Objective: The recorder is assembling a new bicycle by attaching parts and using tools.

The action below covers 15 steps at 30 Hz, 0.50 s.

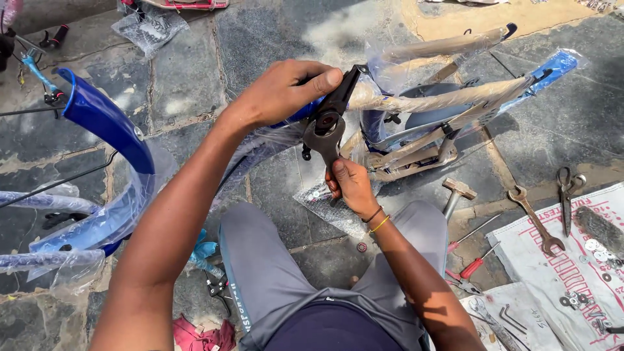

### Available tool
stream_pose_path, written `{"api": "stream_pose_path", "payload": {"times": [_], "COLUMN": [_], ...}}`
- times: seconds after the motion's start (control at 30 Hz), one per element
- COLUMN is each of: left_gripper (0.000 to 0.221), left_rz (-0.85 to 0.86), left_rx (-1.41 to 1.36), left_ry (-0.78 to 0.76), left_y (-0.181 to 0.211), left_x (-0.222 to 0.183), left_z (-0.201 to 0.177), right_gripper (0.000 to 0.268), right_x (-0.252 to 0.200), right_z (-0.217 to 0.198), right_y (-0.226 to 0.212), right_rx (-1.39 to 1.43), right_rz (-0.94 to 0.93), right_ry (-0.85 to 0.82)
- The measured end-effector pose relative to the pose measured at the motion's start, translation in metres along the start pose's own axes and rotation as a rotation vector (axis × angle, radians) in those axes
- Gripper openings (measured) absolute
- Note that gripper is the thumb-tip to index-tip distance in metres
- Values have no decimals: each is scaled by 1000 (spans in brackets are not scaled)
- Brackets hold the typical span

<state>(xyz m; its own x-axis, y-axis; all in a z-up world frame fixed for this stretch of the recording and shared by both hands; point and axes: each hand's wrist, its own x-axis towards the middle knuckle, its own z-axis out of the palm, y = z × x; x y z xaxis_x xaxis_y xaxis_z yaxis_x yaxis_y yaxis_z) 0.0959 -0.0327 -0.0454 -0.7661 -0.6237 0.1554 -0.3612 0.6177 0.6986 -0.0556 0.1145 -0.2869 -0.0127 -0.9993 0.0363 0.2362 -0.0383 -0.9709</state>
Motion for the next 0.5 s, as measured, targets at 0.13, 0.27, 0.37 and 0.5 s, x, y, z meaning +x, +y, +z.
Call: {"api": "stream_pose_path", "payload": {"times": [0.13,0.27,0.37,0.5], "left_gripper": [84,85,85,85], "left_rz": [-15,2,-47,-16], "left_rx": [22,-7,-3,-32], "left_ry": [-6,-8,-9,0], "left_y": [-3,-2,1,0], "left_x": [-1,0,-1,-1], "left_z": [1,0,-2,0], "right_gripper": [53,50,39,40], "right_x": [0,7,7,6], "right_z": [-8,-52,-68,-81], "right_y": [-15,-66,-112,-174], "right_rx": [-290,-798,-1071,-1360], "right_rz": [-131,-366,-416,-497], "right_ry": [58,63,16,-115]}}
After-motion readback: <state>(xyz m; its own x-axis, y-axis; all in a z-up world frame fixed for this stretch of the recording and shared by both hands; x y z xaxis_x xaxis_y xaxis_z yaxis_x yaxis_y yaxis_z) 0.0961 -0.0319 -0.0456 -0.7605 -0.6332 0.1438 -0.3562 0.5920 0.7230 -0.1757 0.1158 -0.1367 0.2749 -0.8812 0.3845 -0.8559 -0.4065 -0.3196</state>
